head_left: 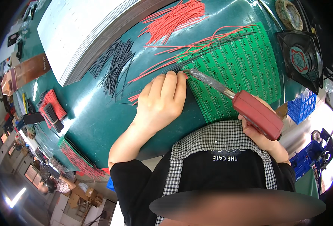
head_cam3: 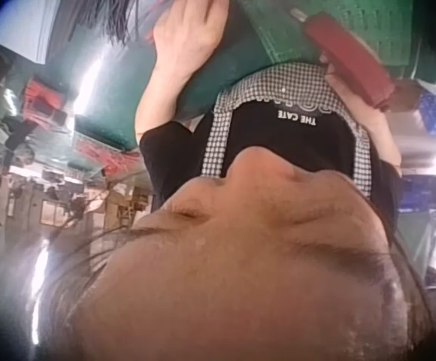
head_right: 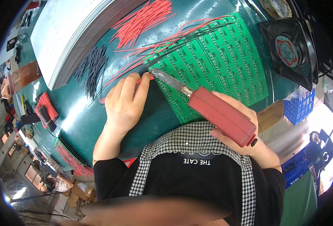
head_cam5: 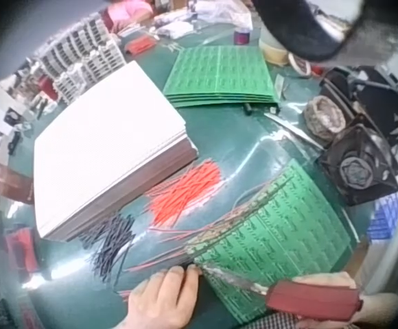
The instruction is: Soldering individual red and black wires onto specific connection points on a large array of circuit boards.
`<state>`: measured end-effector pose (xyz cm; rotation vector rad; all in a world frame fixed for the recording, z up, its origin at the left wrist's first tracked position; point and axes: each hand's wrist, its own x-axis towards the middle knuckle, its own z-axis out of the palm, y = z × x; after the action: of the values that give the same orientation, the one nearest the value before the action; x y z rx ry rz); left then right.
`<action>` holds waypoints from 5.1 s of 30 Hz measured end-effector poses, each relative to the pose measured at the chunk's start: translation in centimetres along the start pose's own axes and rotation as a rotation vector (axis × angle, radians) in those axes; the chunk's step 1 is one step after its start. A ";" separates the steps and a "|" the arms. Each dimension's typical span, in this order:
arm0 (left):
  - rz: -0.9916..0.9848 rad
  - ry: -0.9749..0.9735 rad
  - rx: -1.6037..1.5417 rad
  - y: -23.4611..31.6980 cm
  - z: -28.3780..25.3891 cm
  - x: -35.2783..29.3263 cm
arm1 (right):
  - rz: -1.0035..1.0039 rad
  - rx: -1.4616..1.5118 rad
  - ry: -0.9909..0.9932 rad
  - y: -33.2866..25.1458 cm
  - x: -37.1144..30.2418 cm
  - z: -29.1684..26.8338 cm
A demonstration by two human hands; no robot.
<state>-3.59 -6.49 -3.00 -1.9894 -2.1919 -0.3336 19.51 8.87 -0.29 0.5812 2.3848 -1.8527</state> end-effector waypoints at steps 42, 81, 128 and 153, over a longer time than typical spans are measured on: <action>0.040 0.060 -0.013 0.4 1.2 1.9 | 0.205 0.487 0.283 -0.1 -0.5 0.5; 0.013 -0.029 -0.008 0.8 0.6 2.3 | 0.168 0.612 0.249 -0.1 -1.2 -0.4; 0.044 0.004 -0.054 1.5 1.4 3.9 | 0.156 0.560 0.247 0.2 -1.5 -1.2; 0.101 0.065 -0.027 1.8 2.3 5.2 | 0.289 0.595 0.302 0.5 -1.7 -1.3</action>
<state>-2.30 -0.75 -3.69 -2.0645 -2.0506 -0.4102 21.49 9.82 0.04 1.2507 1.7154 -2.4590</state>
